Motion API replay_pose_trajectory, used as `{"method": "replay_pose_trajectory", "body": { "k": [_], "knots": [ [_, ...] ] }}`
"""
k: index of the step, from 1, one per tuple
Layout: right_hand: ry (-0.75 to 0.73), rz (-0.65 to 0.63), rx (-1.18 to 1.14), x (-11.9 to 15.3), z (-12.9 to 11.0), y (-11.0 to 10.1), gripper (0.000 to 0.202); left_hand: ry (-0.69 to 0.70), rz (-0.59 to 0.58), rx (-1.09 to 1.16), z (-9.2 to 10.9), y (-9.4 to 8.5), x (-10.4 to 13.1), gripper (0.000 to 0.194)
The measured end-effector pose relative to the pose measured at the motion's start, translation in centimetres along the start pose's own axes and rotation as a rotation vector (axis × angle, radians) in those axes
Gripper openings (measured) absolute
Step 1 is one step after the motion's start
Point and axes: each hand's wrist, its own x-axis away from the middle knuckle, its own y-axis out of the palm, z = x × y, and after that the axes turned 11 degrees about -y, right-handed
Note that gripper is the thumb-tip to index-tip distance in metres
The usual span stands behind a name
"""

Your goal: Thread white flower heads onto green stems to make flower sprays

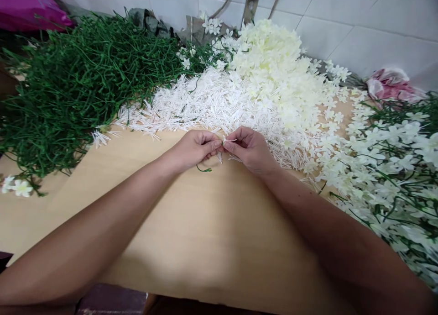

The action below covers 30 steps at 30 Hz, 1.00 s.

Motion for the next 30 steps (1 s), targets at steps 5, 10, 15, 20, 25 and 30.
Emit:
{"method": "replay_pose_trajectory", "body": {
  "k": [5, 10, 15, 20, 25, 30],
  "knots": [
    [0.006, -0.110, -0.054, -0.1, -0.5, -0.5, 0.039, 0.009, -0.020, -0.013, 0.0, -0.1, 0.1, 0.022],
    [0.034, -0.133, -0.073, -0.2, -0.7, -0.7, 0.035, 0.021, -0.030, -0.044, 0.1, -0.3, 0.1, 0.020],
    [0.013, -0.109, -0.009, -0.1, -0.6, -0.6, 0.034, 0.063, -0.022, -0.112, -0.2, -0.1, 0.2, 0.022],
    [-0.089, -0.034, 0.101, 0.0, -0.4, -0.4, 0.028, 0.104, -0.026, -0.199, -0.5, 0.1, 0.2, 0.030],
    [-0.101, -0.049, 0.134, 0.0, -0.3, -0.3, 0.027, 0.078, -0.046, -0.122, -0.2, 0.2, 0.4, 0.031],
    [-0.147, -0.025, 0.073, 0.3, 0.1, 0.3, 0.019, 0.005, 0.007, -0.130, 0.3, 0.7, 0.8, 0.033]
  ]
}}
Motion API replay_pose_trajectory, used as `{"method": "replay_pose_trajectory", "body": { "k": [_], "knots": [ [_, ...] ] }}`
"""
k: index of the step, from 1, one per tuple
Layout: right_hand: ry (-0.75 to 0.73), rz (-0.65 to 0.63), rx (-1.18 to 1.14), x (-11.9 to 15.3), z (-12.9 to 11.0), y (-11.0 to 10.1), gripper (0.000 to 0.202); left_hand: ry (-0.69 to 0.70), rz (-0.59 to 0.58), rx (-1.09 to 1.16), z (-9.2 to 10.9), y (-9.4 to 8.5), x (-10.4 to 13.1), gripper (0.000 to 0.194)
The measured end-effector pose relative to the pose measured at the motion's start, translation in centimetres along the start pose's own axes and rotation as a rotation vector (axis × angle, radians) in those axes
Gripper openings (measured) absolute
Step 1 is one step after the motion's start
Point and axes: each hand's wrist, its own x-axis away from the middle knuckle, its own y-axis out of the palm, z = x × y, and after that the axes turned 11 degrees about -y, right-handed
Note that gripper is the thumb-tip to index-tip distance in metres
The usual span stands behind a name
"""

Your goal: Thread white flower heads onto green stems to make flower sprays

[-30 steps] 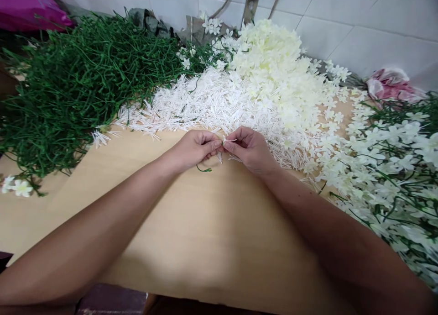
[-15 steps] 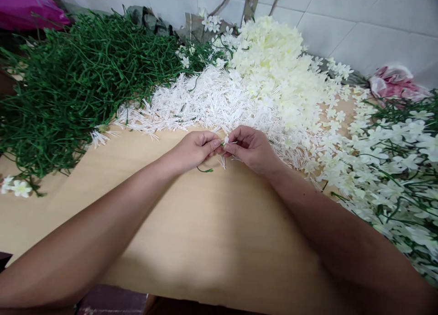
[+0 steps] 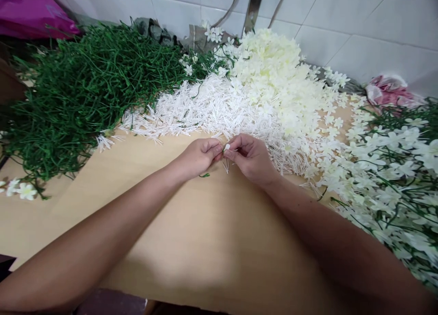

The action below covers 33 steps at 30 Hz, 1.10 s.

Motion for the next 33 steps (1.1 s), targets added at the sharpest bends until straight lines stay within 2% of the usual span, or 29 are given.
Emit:
{"method": "replay_pose_trajectory", "body": {
  "k": [5, 8, 11, 16, 18, 20, 23, 27, 31, 33],
  "knots": [
    [-0.053, 0.036, -0.013, 0.4, 0.2, 0.8, 0.016, -0.047, -0.011, -0.015, 0.4, 0.0, 0.4, 0.035],
    [-0.054, 0.016, -0.018, 0.3, 0.3, 1.1, 0.018, -0.056, -0.050, -0.001, 0.4, -0.2, 0.3, 0.034],
    [-0.014, -0.019, 0.079, -0.1, -0.2, 0.7, 0.019, -0.020, -0.080, 0.007, 0.1, -0.4, 0.2, 0.033],
    [0.156, -0.213, 0.503, -0.5, -3.2, -1.3, 0.020, 0.069, -0.066, -0.098, 0.1, -0.6, 0.5, 0.029],
    [0.216, -0.347, 0.685, -0.2, -4.3, -1.6, 0.026, 0.067, -0.095, -0.192, 0.3, -0.9, 1.1, 0.026],
    [0.229, -0.465, 0.839, 0.1, -4.8, -1.4, 0.022, 0.044, -0.186, -0.304, 0.7, -1.2, 1.9, 0.022],
    [0.173, -0.548, 0.964, 0.5, -4.6, -0.7, 0.006, 0.010, -0.365, -0.445, 1.2, -1.8, 2.9, 0.017],
    [0.197, -0.568, 0.984, 0.3, -4.1, -1.0, 0.009, -0.045, -0.458, -0.468, 1.4, -2.4, 3.5, 0.015],
    [0.142, -0.502, 0.990, -0.1, -4.0, -1.7, 0.003, -0.098, -0.433, -0.530, 1.4, -2.3, 3.6, 0.015],
    [0.098, -0.491, 0.969, -0.1, -3.8, -1.5, 0.015, -0.089, -0.406, -0.630, 1.5, -2.0, 3.7, 0.015]
  ]
}}
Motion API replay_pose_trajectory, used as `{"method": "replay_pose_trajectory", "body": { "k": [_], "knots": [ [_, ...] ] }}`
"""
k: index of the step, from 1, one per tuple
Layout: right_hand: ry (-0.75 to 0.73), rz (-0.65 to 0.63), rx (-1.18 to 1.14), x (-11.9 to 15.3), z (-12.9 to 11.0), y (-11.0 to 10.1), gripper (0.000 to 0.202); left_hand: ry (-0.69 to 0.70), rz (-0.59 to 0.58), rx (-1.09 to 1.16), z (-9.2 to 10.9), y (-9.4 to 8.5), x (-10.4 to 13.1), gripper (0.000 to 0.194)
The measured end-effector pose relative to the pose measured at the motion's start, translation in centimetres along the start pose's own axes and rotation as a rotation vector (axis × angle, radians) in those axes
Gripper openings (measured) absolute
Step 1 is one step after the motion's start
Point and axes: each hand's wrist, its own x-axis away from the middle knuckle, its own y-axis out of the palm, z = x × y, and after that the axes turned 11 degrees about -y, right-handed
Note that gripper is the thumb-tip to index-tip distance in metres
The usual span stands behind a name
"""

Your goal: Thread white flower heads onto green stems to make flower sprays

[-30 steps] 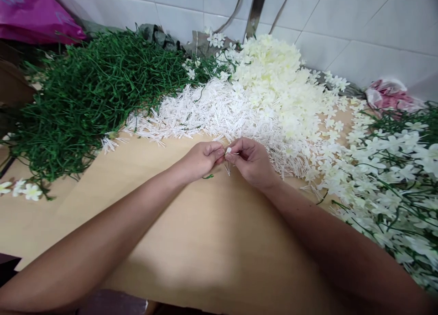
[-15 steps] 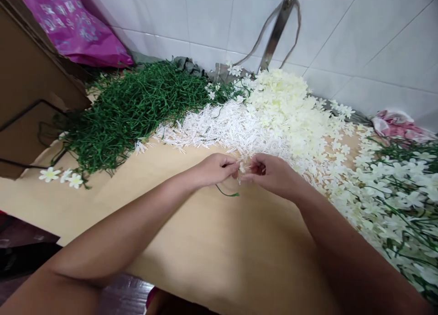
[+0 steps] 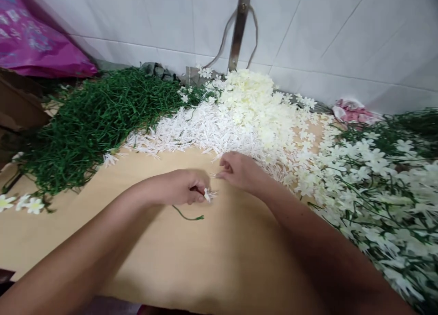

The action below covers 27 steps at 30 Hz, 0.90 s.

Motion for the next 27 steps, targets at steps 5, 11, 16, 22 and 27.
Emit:
{"method": "replay_pose_trajectory", "body": {
  "k": [5, 11, 16, 22, 27],
  "knots": [
    [-0.097, -0.056, 0.061, -0.5, -0.1, 0.9, 0.002, -0.068, 0.032, -0.192, 0.2, 0.2, 0.6, 0.017],
    [-0.105, 0.231, -0.089, -0.7, 1.6, -0.8, 0.013, -0.049, 0.348, -0.290, 0.8, -3.0, -0.3, 0.026],
    [0.036, 0.644, -0.464, -0.2, 3.9, -4.7, 0.006, 0.063, 0.764, -0.211, 5.4, -5.0, -6.9, 0.025],
    [0.070, 0.891, -0.728, 0.4, 6.3, -6.9, 0.010, 0.124, 0.905, -0.333, 8.8, -4.5, -14.0, 0.019],
    [0.063, 0.902, -0.776, 0.1, 6.5, -6.7, 0.011, 0.170, 0.902, -0.073, 7.5, -5.9, -13.5, 0.016]
  ]
}}
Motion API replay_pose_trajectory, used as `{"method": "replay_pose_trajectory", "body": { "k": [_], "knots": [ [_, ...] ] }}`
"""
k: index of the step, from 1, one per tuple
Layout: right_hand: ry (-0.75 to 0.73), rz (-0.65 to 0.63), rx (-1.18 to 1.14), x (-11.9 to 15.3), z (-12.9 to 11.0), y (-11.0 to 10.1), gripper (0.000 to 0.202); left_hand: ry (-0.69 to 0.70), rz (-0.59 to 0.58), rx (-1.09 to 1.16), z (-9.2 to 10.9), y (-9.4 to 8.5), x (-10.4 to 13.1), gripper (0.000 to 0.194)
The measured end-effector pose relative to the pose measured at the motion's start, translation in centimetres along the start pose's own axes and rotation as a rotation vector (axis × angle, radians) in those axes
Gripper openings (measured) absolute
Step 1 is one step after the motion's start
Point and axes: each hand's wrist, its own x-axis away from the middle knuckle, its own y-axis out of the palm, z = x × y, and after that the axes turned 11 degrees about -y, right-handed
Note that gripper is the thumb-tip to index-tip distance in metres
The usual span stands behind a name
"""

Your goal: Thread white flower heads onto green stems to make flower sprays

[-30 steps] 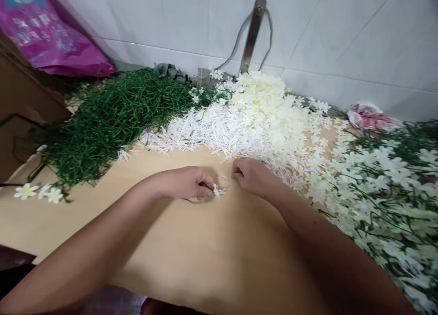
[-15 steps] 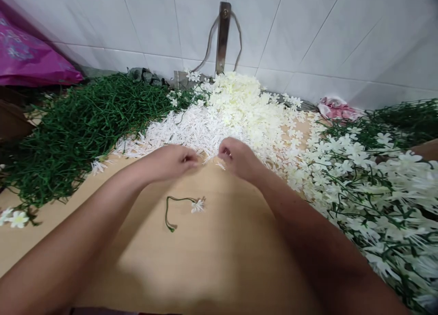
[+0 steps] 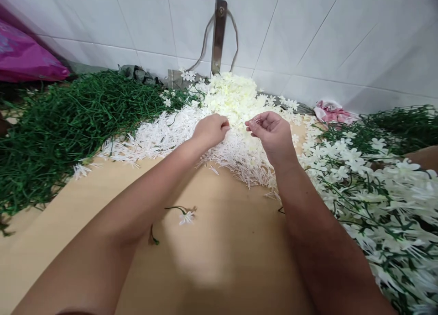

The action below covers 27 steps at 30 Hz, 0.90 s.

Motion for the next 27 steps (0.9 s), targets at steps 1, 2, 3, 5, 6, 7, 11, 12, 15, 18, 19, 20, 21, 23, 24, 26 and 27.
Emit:
{"method": "replay_pose_trajectory", "body": {
  "k": [1, 2, 3, 5, 6, 7, 11, 12, 15, 18, 19, 20, 21, 23, 24, 26, 27],
  "knots": [
    [0.006, 0.003, -0.012, 0.1, 0.1, 0.2, 0.011, -0.017, 0.012, 0.075, -0.2, -0.6, 0.1, 0.014],
    [0.016, 0.009, -0.029, 0.2, 0.2, 0.4, 0.010, -0.040, 0.027, 0.161, -0.4, -1.3, 0.3, 0.012],
    [0.034, 0.006, -0.055, 0.4, 0.4, 0.7, 0.010, -0.065, 0.026, 0.261, -0.6, -1.9, 0.7, 0.010],
    [0.091, -0.010, -0.131, 1.0, 0.9, 1.5, 0.012, -0.146, -0.001, 0.484, -0.8, -2.8, 1.6, 0.007],
    [0.129, -0.023, -0.169, 1.3, 1.2, 1.9, 0.014, -0.190, -0.025, 0.599, -0.9, -3.1, 2.2, 0.008],
    [0.171, -0.033, -0.202, 1.7, 1.4, 2.4, 0.017, -0.238, -0.052, 0.709, -1.0, -3.3, 2.9, 0.008],
    [0.339, -0.056, -0.316, 3.4, 2.0, 4.4, 0.032, -0.445, -0.174, 1.035, -2.0, -3.5, 6.0, 0.006],
    [0.373, -0.061, -0.344, 3.8, 2.1, 4.8, 0.035, -0.497, -0.202, 1.082, -2.3, -3.4, 6.7, 0.006],
    [0.438, -0.089, -0.400, 4.6, 2.3, 5.7, 0.040, -0.592, -0.259, 1.166, -2.9, -3.0, 7.9, 0.007],
    [0.462, -0.092, -0.426, 5.1, 2.6, 6.2, 0.040, -0.612, -0.276, 1.195, -3.0, -2.7, 8.1, 0.011],
    [0.468, -0.090, -0.439, 5.2, 2.7, 6.3, 0.040, -0.615, -0.280, 1.200, -3.0, -2.5, 8.0, 0.011],
    [0.474, -0.087, -0.453, 5.3, 2.7, 6.3, 0.040, -0.617, -0.288, 1.206, -2.9, -2.4, 7.9, 0.011],
    [0.478, -0.085, -0.467, 5.4, 2.8, 6.4, 0.039, -0.617, -0.297, 1.212, -2.9, -2.3, 7.9, 0.011],
    [0.473, -0.073, -0.488, 5.4, 2.7, 6.5, 0.039, -0.609, -0.315, 1.218, -2.9, -2.1, 7.8, 0.010],
    [0.466, -0.068, -0.495, 5.5, 2.7, 6.5, 0.038, -0.601, -0.320, 1.218, -3.0, -2.0, 7.8, 0.009],
    [0.447, -0.063, -0.496, 5.5, 2.6, 6.7, 0.036, -0.579, -0.326, 1.216, -3.1, -1.8, 7.9, 0.009],
    [0.437, -0.062, -0.489, 5.6, 2.6, 6.8, 0.035, -0.568, -0.327, 1.214, -3.1, -1.7, 7.9, 0.009]
  ]
}}
